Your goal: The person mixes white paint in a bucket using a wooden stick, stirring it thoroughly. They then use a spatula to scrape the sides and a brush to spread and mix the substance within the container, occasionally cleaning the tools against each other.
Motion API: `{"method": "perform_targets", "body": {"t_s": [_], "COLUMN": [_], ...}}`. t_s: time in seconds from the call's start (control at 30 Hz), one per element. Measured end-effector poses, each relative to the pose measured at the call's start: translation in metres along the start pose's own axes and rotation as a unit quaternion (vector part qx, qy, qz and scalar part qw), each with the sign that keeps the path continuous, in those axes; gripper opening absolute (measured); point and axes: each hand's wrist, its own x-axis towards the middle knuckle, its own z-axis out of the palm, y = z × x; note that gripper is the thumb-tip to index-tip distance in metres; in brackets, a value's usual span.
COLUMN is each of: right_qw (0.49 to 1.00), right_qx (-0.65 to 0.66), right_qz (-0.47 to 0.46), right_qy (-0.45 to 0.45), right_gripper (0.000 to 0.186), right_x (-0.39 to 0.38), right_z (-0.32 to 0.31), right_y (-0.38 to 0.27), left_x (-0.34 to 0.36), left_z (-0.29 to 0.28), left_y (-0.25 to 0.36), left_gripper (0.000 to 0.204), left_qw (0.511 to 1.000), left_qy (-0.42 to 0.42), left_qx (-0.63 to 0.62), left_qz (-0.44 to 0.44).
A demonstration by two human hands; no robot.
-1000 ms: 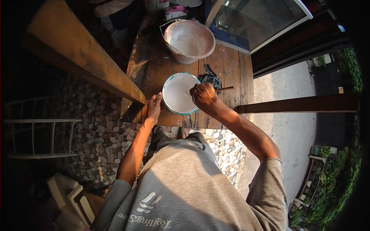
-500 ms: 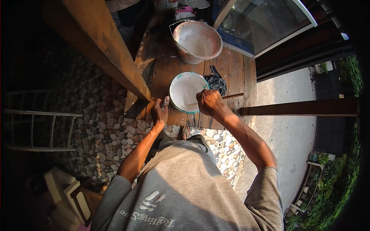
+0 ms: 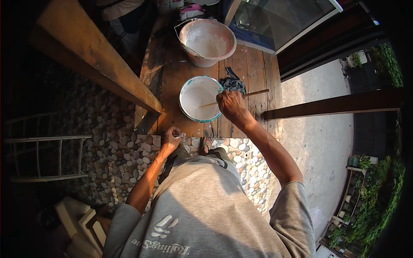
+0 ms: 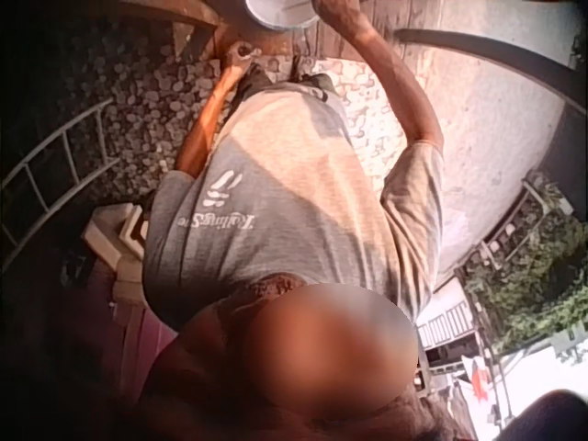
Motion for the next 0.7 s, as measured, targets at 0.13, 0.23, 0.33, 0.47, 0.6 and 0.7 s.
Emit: {"method": "perform_targets", "body": {"t_s": [0.13, 0.23, 0.33, 0.47, 0.6, 0.7], "right_qw": [0.982, 0.963, 0.906, 0.813, 0.848, 0.931], "right_qx": [0.011, 0.229, 0.352, 0.433, 0.422, 0.269], "right_qz": [-0.103, -0.017, 0.228, 0.372, 0.299, 0.213], "right_qy": [0.155, 0.141, 0.060, 0.114, 0.115, 0.122], "right_gripper": [0.017, 0.012, 0.018, 0.030, 0.035, 0.036], "right_x": [-0.024, -0.073, -0.106, -0.108, -0.066, -0.048], "right_z": [-0.027, -0.012, 0.063, 0.150, 0.168, 0.164], "right_y": [-0.019, -0.047, -0.019, 0.047, 0.051, 0.048], "left_x": [0.001, -0.009, -0.015, -0.032, -0.040, -0.046], "left_z": [0.003, 0.009, 0.013, 0.035, 0.071, 0.101], "left_y": [-0.006, -0.025, -0.001, 0.012, 0.024, 0.051], "left_gripper": [0.031, 0.030, 0.030, 0.029, 0.030, 0.034], "left_qw": [0.995, 0.994, 0.992, 0.989, 0.993, 0.995], "left_qy": [-0.080, -0.089, -0.112, -0.127, -0.048, 0.006], "left_qx": [0.007, -0.010, 0.007, 0.066, 0.085, 0.096], "left_qz": [0.053, 0.066, 0.053, 0.036, 0.064, 0.033]}}
